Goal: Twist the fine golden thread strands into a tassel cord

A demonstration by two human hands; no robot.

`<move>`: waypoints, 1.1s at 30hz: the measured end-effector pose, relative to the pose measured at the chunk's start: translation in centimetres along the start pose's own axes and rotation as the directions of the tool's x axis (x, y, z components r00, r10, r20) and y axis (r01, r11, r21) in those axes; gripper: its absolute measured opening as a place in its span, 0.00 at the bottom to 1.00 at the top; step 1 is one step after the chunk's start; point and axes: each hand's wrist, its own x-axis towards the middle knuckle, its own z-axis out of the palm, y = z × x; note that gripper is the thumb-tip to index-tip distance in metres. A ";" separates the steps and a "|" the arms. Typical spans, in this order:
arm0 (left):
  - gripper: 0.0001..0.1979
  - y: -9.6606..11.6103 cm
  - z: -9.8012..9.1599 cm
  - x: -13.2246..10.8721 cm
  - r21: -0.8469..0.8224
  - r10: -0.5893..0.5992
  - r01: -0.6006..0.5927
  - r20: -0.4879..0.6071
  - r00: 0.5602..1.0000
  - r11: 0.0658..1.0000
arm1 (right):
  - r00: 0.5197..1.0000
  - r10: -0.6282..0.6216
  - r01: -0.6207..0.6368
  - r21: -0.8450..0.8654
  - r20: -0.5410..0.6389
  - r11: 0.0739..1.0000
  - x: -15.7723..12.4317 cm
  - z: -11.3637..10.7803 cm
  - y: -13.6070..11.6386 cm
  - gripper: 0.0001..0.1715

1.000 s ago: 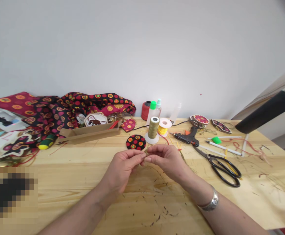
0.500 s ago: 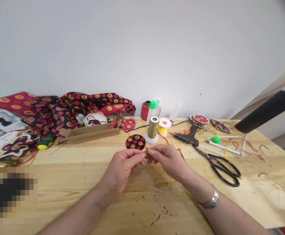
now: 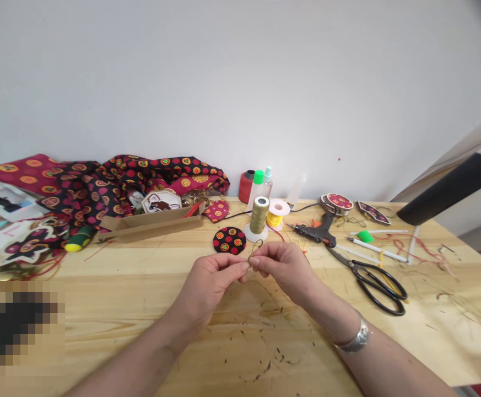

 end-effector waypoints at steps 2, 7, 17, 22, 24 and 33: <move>0.08 0.0 0.0 0.0 0.007 -0.004 0.004 -0.004 1.000 1.000 | 1.000 -0.009 0.008 -0.057 -0.008 0.998 -0.1 0.0 -0.2 0.06; 0.09 0.1 0.0 0.0 -0.009 -0.035 0.035 0.010 0.999 0.999 | 0.999 -0.050 0.049 -0.157 -0.007 0.986 -0.3 0.1 -0.5 0.06; 0.12 0.8 -0.2 0.1 0.003 -0.098 0.098 0.022 0.995 0.995 | 0.997 -0.070 0.067 -0.171 -0.016 0.983 0.0 -0.1 -0.2 0.06; 0.14 0.8 -0.1 0.2 0.028 -0.084 0.086 -0.045 0.995 0.996 | 0.997 -0.071 0.068 -0.160 -0.017 0.985 -0.1 0.0 -0.5 0.07; 0.14 0.7 -0.2 0.2 0.045 -0.074 0.077 -0.079 0.994 0.996 | 0.997 -0.078 0.072 -0.178 -0.027 0.981 -0.1 0.0 -0.5 0.07; 0.06 0.6 -0.5 0.4 0.113 0.132 -0.122 -0.087 0.987 0.986 | 0.986 -0.159 0.136 -0.324 -0.046 0.936 -0.4 0.0 -0.5 0.06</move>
